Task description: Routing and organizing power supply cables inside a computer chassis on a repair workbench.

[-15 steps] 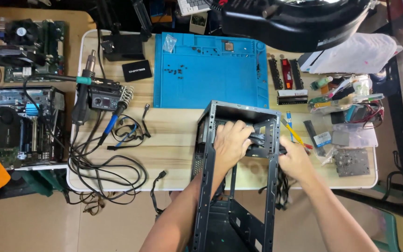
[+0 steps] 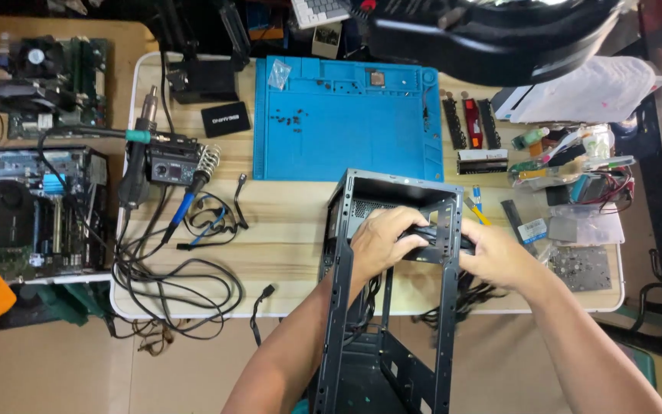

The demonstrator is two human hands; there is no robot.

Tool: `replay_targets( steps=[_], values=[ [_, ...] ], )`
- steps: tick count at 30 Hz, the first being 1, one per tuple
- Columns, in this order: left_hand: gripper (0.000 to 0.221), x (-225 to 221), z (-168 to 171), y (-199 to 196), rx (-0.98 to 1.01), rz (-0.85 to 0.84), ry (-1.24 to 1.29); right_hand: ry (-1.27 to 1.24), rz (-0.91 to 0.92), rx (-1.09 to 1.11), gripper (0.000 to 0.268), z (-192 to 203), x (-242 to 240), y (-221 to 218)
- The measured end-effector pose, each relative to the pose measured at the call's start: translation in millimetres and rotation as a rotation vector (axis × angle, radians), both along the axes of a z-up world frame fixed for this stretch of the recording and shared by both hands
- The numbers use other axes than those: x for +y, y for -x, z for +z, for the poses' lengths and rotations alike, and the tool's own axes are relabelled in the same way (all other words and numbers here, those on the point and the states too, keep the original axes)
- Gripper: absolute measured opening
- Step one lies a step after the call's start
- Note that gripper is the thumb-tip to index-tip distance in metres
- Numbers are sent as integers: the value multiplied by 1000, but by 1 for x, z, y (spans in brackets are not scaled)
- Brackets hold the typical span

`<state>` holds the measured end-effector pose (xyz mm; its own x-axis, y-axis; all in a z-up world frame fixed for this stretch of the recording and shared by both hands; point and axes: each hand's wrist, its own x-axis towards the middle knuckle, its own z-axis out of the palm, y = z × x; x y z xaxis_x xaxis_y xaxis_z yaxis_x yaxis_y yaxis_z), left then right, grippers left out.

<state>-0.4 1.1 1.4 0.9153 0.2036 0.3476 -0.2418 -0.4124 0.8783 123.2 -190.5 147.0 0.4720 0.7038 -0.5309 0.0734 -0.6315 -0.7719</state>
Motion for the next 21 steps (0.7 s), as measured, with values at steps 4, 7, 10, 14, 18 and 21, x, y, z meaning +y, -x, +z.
replay_targets(
  steps=[4,7,10,14,18,21],
  values=[
    [38,3,-10,1,-23,-5,8,181,299,-1101,30,-146,-88,-9],
    [28,3,-9,1,-61,-5,-39,54,165,-1284,22,-122,-65,18],
    [21,1,-6,3,-123,-4,-83,-7,63,-1181,25,-83,-44,34],
    [19,-2,-11,0,-205,28,-122,-63,91,-1122,21,-71,-38,26],
    [18,-6,-15,-4,-235,41,-185,-86,101,-1074,19,-67,-47,24],
    [20,-10,-16,-14,-282,39,-185,-105,88,-1035,16,-68,-56,24]
  ],
)
